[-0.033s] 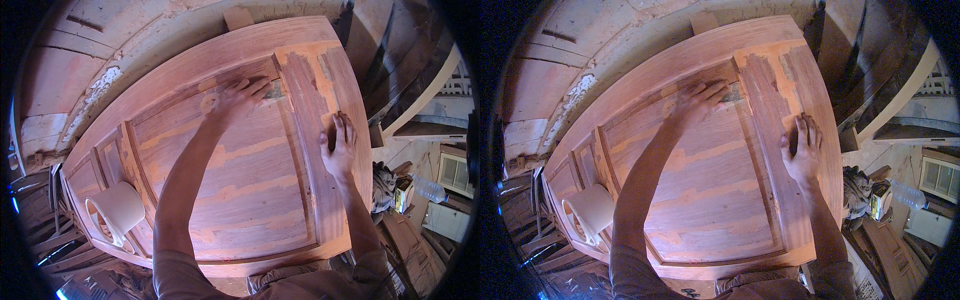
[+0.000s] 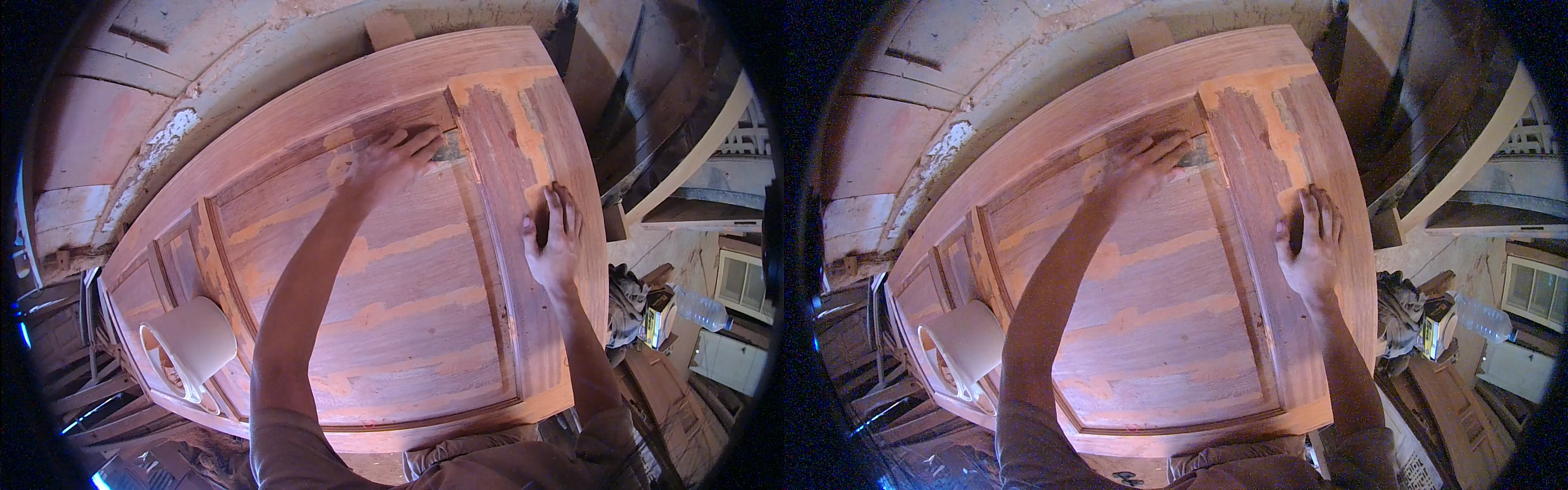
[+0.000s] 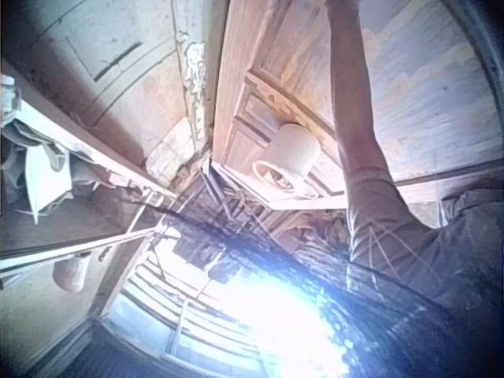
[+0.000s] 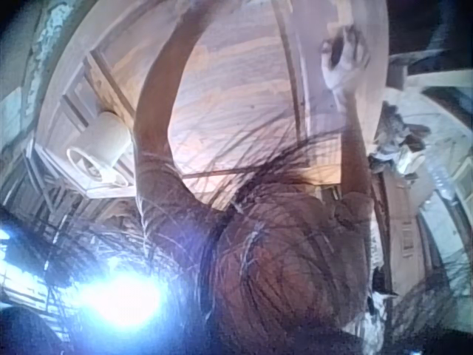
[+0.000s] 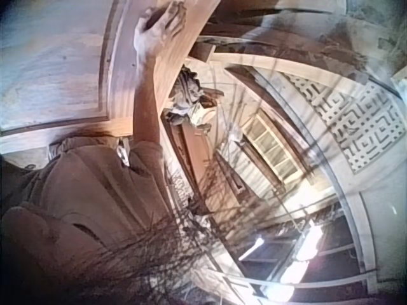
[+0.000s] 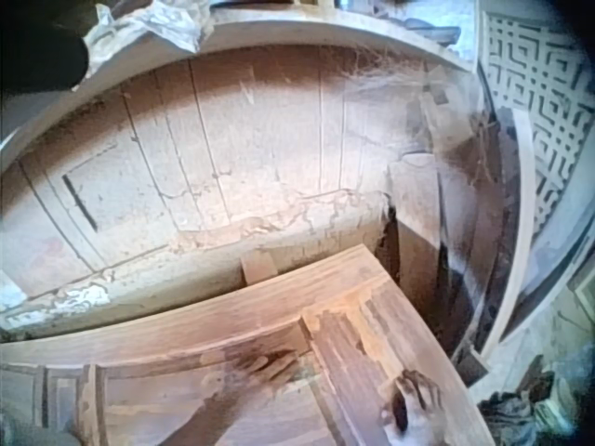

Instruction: The person applies wood filler to a wooden door using a putty knife, taking filler from a bucket and spreading it into the recesses and panels of the door.

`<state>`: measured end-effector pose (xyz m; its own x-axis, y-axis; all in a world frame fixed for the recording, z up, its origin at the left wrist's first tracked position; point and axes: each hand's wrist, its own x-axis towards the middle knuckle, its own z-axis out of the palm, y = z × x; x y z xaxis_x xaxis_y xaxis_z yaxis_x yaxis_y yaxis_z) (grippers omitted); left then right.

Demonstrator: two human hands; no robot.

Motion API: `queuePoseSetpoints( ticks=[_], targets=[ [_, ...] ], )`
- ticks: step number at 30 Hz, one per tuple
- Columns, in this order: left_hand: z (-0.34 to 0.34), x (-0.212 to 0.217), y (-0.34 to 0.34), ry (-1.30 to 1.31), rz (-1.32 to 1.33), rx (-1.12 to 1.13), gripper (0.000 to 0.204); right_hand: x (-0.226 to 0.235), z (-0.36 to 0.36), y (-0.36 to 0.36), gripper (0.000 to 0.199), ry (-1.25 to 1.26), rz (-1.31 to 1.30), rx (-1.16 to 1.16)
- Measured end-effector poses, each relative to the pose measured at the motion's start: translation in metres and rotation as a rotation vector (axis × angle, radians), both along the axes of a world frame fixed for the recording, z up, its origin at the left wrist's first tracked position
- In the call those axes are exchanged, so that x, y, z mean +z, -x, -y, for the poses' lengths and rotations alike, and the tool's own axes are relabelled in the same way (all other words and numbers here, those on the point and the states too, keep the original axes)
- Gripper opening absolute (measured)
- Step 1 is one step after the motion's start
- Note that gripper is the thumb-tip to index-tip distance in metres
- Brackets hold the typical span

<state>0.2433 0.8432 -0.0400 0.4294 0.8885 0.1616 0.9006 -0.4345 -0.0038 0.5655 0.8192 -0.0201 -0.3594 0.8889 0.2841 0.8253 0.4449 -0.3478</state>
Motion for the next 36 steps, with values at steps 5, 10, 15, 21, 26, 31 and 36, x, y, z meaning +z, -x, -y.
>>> queuePoseSetpoints(
  ticks=[5, 10, 15, 21, 26, 31, 36],
  targets=[
    [0.002, 0.003, -0.002, 0.076, 0.051, 0.019, 0.046, 0.001, 0.0, 0.001, 0.054, 0.011, -0.011, 0.003],
    [0.001, -0.002, 0.0, 0.031, 0.063, 0.008, 0.046, 0.001, -0.001, 0.0, 0.054, -0.006, -0.006, 0.011],
    [0.001, -0.006, -0.001, -0.034, 0.024, 0.027, 0.045, -0.001, -0.002, 0.0, 0.053, -0.025, -0.006, 0.013],
    [-0.003, -0.01, 0.0, -0.109, 0.064, 0.047, 0.043, -0.001, 0.0, 0.0, 0.053, -0.014, -0.006, 0.003],
    [-0.012, -0.012, 0.005, -0.049, 0.059, 0.056, 0.046, 0.001, 0.0, -0.001, 0.053, -0.004, -0.002, -0.004],
    [-0.023, -0.005, 0.012, 0.036, 0.114, 0.064, 0.046, -0.001, 0.0, -0.002, 0.054, -0.007, 0.009, -0.009],
    [-0.022, 0.001, 0.042, -0.124, 0.044, -0.009, 0.046, -0.002, -0.001, 0.0, 0.054, -0.018, 0.002, 0.024]
  ],
)
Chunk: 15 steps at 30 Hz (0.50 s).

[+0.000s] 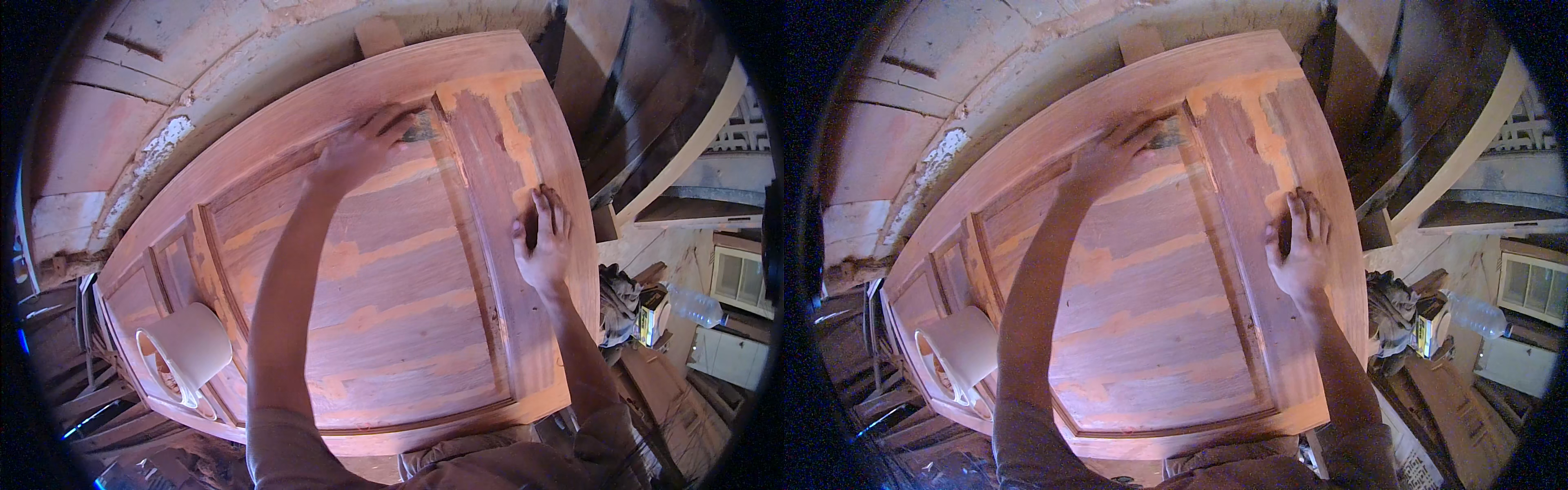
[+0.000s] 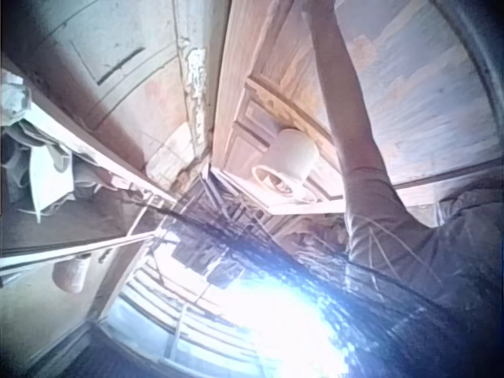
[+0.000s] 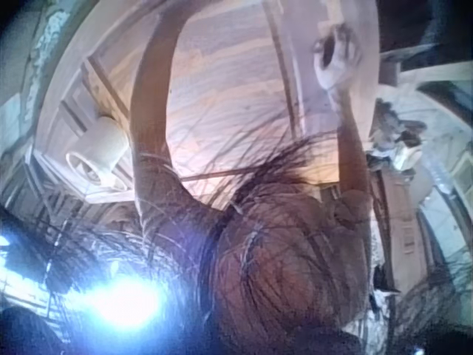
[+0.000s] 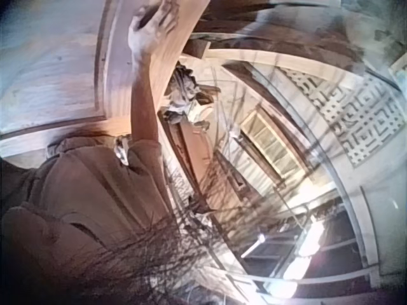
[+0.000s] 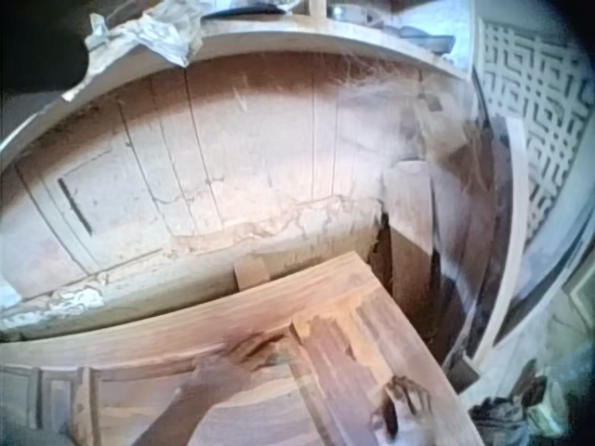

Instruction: The person applies wood filler to a wooden door using a putty knife, taking filler from a bucket and spreading it into the recesses and panels of the door.

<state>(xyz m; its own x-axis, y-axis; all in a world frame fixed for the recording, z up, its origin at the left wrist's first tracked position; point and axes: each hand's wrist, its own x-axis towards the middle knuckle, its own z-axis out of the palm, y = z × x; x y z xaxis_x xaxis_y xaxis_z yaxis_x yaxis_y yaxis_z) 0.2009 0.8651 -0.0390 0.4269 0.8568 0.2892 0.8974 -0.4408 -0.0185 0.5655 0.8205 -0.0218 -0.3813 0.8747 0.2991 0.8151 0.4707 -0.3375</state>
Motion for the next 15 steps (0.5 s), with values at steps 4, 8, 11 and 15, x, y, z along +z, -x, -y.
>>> queuePoseSetpoints(
  ticks=[4, 8, 11, 15],
  targets=[
    [0.036, 0.036, 0.009, 0.066, 0.246, 0.152, 0.044, -0.001, 0.0, -0.006, 0.054, -0.002, -0.016, 0.0],
    [0.106, 0.048, -0.031, 0.355, 1.063, 0.584, 0.027, -0.002, 0.005, -0.004, 0.059, -0.046, -0.05, 0.03],
    [0.144, 0.037, -0.111, 0.396, 1.922, 0.684, 0.009, 0.007, 0.046, 0.014, 0.062, 0.002, 0.055, 0.193],
    [0.158, 0.05, -0.188, 0.436, 1.965, 0.766, 0.013, 0.021, 0.07, 0.047, 0.059, 0.048, -0.059, 0.437]
  ],
)
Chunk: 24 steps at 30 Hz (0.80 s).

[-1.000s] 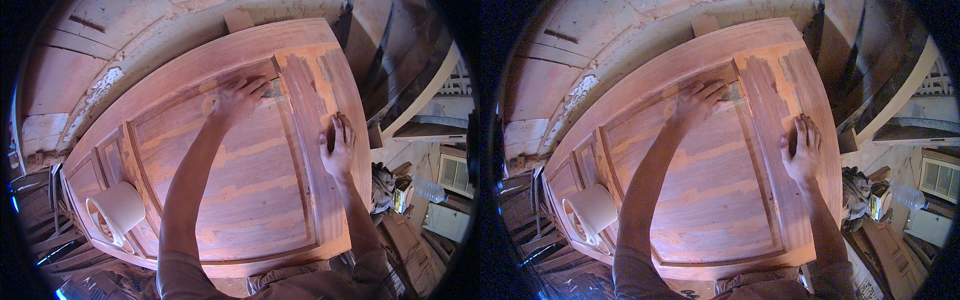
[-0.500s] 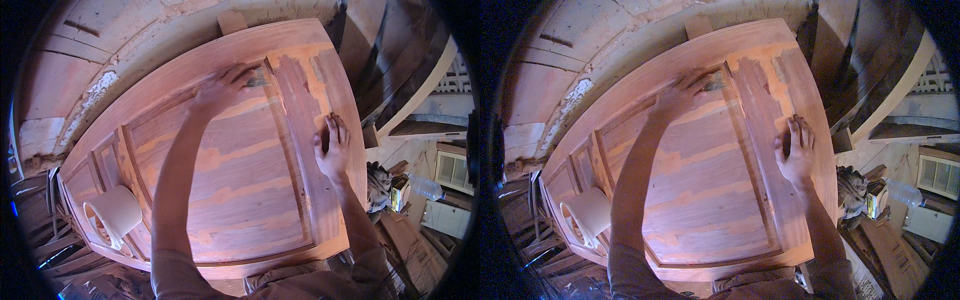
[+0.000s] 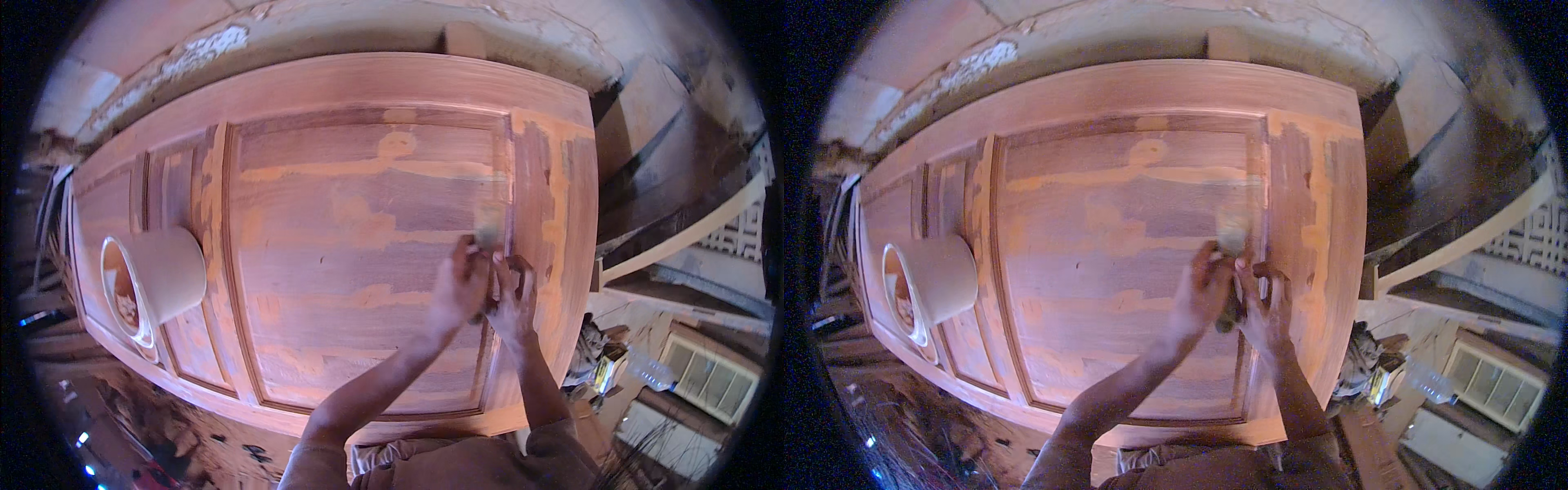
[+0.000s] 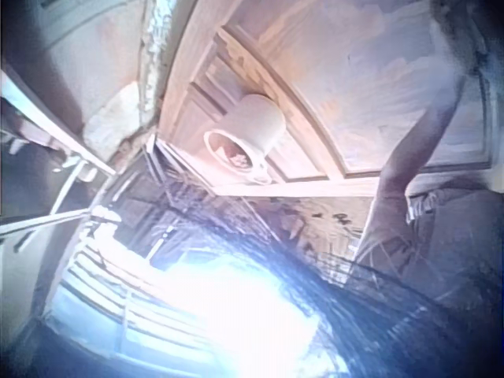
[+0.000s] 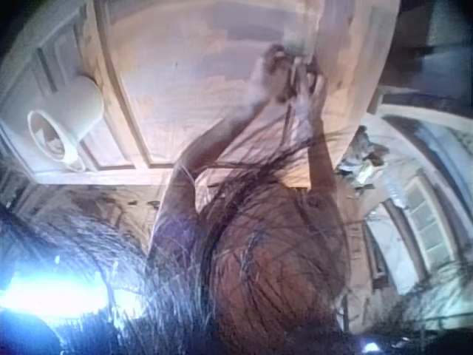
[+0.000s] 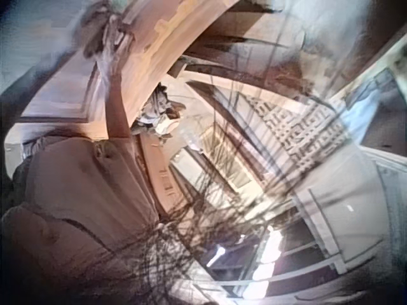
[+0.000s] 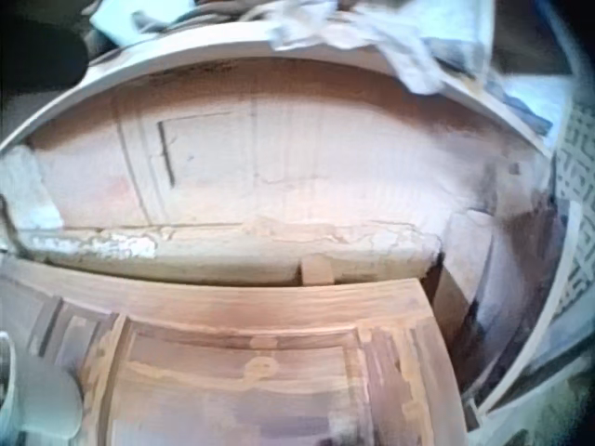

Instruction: The person applies wood filler to a wooden door using a putty knife, taking filler from a bucket and spreading it into the recesses and panels of the door.

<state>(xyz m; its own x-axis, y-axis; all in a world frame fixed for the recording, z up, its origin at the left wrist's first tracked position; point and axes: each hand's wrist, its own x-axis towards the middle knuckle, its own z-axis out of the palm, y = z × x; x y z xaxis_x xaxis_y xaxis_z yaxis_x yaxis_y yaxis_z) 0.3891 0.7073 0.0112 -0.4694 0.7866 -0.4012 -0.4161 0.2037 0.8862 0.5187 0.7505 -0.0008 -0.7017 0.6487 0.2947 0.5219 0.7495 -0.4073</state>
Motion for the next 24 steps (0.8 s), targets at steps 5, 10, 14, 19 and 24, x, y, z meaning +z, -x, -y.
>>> queuePoseSetpoints(
  ticks=[5, 10, 14, 19, 24],
  targets=[
    [-0.015, 0.013, 0.005, 0.049, -0.201, -0.247, 0.019, 0.009, -0.02, -0.011, 0.017, 0.165, -0.02, -0.178],
    [-0.017, 0.006, 0.016, -0.19, -0.189, -0.257, 0.043, 0.043, -0.068, 0.012, 0.027, -0.093, -0.112, -0.06],
    [-0.007, 0.008, 0.084, 0.005, -0.248, -0.382, 0.051, 0.036, -0.135, 0.035, 0.034, 0.505, -0.619, -0.434],
    [0.002, -0.018, 0.148, -0.213, -0.459, 0.254, 0.037, 0.027, -0.167, 0.062, 0.032, 0.514, -0.557, -0.4],
    [0.016, -0.041, 0.176, -0.176, -0.553, 0.379, 0.04, 0.013, -0.171, 0.066, 0.035, 0.373, -0.413, -0.409]
  ],
)
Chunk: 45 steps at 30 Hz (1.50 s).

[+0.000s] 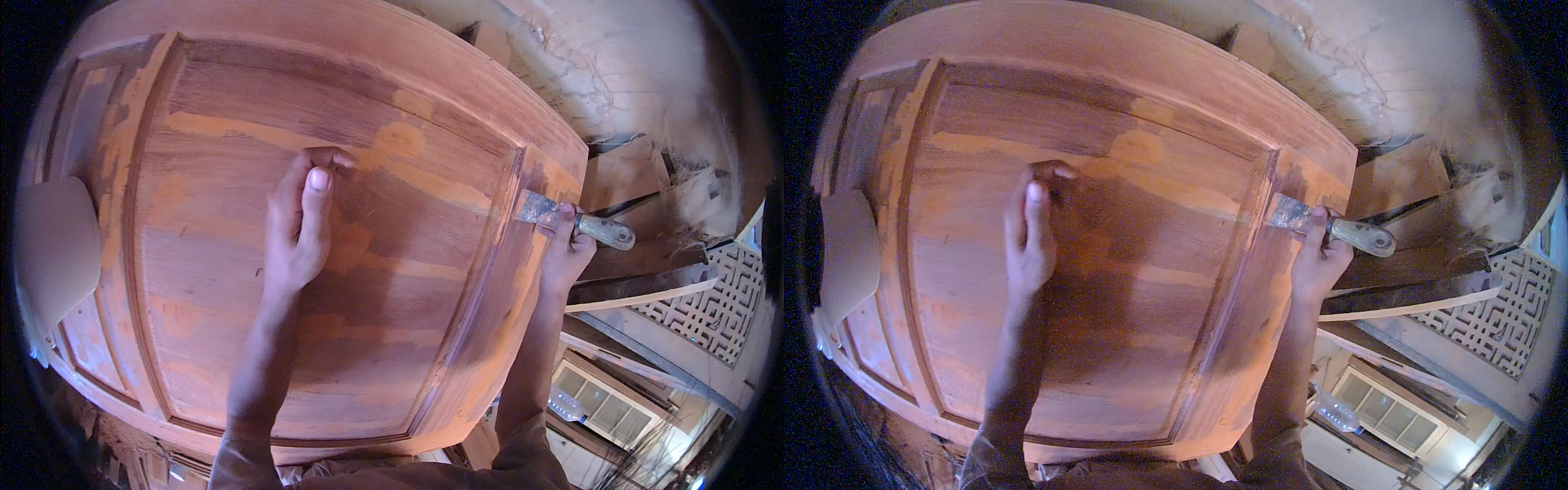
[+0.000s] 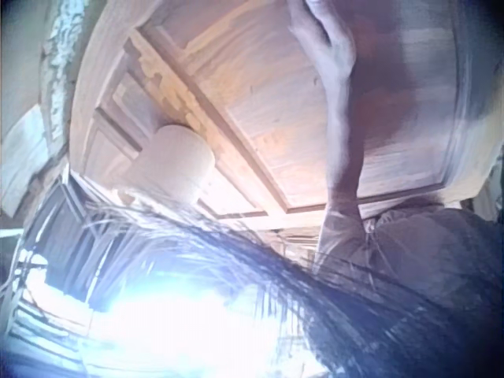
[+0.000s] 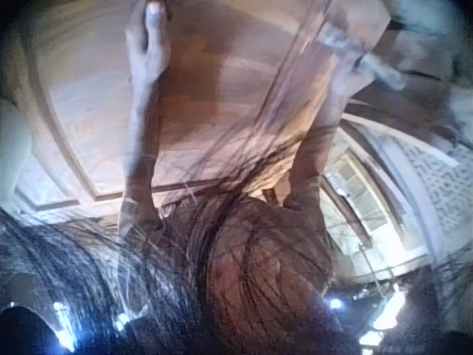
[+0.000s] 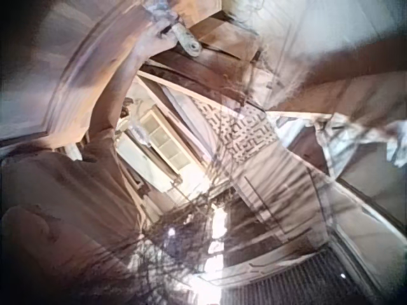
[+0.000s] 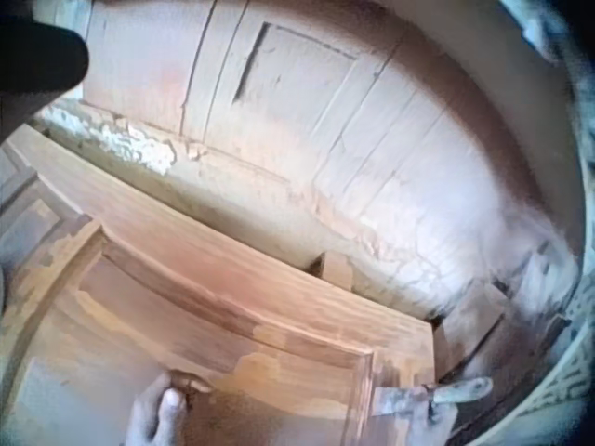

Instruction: The person applies wood filler to a wooden door using a putty knife, taking filler from a bucket and spreading it into the recesses and panels of the door.

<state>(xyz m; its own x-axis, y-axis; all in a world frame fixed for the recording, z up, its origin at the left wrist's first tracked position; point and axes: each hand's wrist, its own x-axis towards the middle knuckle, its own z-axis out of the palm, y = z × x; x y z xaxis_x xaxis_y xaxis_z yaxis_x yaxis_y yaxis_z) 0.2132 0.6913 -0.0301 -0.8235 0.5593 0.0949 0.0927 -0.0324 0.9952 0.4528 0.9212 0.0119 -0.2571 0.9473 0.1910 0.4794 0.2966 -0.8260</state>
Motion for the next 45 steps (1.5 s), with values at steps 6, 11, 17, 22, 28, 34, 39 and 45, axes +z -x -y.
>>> queuePoseSetpoints(
  ticks=[6, 11, 17, 22, 28, 34, 39, 45],
  targets=[
    [0.011, 0.005, 0.009, 0.024, 0.067, 0.051, 0.048, -0.006, -0.001, 0.004, 0.035, 0.018, 0.018, 0.019],
    [0.011, 0.0, 0.014, 0.028, 0.052, 0.141, 0.05, -0.007, 0.002, 0.009, 0.034, 0.014, 0.017, 0.043],
    [0.011, -0.001, 0.014, -0.051, 0.088, 0.059, 0.051, -0.008, 0.002, 0.01, 0.031, 0.0, 0.039, 0.034],
    [0.01, -0.002, 0.013, -0.036, 0.077, 0.064, 0.052, -0.01, 0.005, 0.012, 0.031, 0.027, 0.025, 0.072],
    [0.01, -0.001, 0.013, -0.036, 0.067, 0.051, 0.05, -0.013, 0.005, 0.013, 0.031, -0.028, 0.086, 0.066],
    [0.009, -0.002, 0.015, -0.026, -0.011, 0.045, 0.046, -0.012, 0.005, 0.016, 0.029, -0.043, 0.146, 0.09],
    [0.009, 0.002, 0.015, -0.019, 0.032, 0.019, 0.046, -0.012, 0.005, 0.015, 0.025, -0.025, 0.115, 0.061],
    [0.009, 0.004, 0.013, -0.018, 0.036, 0.006, 0.045, -0.012, 0.004, 0.012, 0.029, -0.008, 0.088, 0.075]
  ],
)
